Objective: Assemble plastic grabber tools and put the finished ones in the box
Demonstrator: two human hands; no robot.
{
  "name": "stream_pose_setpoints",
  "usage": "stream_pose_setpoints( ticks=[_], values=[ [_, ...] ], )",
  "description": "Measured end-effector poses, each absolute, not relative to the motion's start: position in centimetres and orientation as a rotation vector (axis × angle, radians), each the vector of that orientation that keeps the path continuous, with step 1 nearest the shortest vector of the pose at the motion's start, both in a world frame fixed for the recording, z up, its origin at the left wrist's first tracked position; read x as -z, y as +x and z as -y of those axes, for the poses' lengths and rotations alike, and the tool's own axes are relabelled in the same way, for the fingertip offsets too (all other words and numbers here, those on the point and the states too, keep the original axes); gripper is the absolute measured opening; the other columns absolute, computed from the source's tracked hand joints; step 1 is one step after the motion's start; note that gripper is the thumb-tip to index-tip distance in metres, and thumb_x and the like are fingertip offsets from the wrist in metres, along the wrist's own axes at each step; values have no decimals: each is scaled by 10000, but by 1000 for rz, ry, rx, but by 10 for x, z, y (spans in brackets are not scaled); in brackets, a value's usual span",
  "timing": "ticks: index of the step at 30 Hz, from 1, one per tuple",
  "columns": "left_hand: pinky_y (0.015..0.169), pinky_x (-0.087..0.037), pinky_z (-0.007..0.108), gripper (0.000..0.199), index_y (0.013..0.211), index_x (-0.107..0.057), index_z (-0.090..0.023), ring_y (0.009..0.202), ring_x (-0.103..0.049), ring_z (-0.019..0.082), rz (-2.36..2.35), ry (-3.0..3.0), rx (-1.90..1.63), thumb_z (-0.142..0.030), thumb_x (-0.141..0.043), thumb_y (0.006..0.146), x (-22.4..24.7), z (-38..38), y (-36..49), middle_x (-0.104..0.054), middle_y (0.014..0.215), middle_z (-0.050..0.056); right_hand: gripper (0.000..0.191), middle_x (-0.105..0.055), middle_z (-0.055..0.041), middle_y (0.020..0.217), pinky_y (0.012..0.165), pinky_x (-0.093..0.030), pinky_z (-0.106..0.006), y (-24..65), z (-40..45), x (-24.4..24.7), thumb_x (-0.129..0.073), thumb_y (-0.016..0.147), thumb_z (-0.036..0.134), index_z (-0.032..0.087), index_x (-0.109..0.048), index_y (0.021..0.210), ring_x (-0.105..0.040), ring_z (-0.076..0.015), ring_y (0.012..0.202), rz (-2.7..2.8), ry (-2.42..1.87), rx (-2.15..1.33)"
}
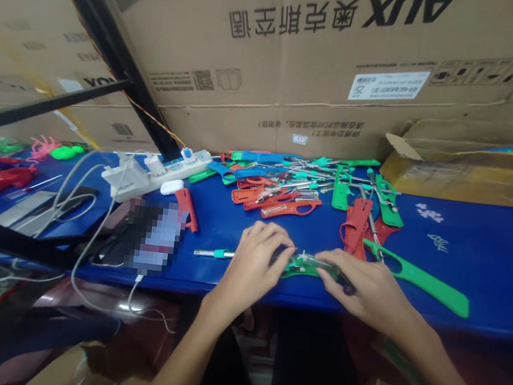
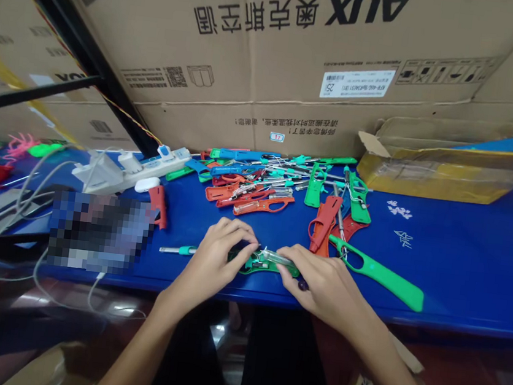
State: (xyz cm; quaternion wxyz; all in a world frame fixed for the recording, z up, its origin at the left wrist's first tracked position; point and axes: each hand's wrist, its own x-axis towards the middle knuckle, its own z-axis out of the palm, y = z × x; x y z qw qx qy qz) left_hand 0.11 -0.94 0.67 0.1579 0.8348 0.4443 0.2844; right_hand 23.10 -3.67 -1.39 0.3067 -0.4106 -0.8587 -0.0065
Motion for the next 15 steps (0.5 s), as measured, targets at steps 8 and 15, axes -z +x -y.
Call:
stream_pose_setpoints(
  ticks=[8, 15],
  values=[
    [903, -396, 358, 132, 1016, -620, -227, 951, -540, 184, -1182, 2276, -869, -245, -493, 1044, 3, 24, -6, -678, 1022, 1, 181, -777, -18, 1024, 641, -537, -230, 232, 35, 17, -511, 1023, 295, 208, -614, 1142, -756, -150, 764, 2302, -1110, -2],
    [896, -407, 375, 149, 1012, -619, -227, 954, -543, 202, -1195, 2234, -867, -256, -478, 1049, 4, 24, -6, -678, 1023, 21, 200, -780, -22, 1035, 670, -550, -226, 232, 35, 15, -501, 1027, 299, 209, -627, 1154, -762, -151, 806, 2310, -1114, -18]
  ],
)
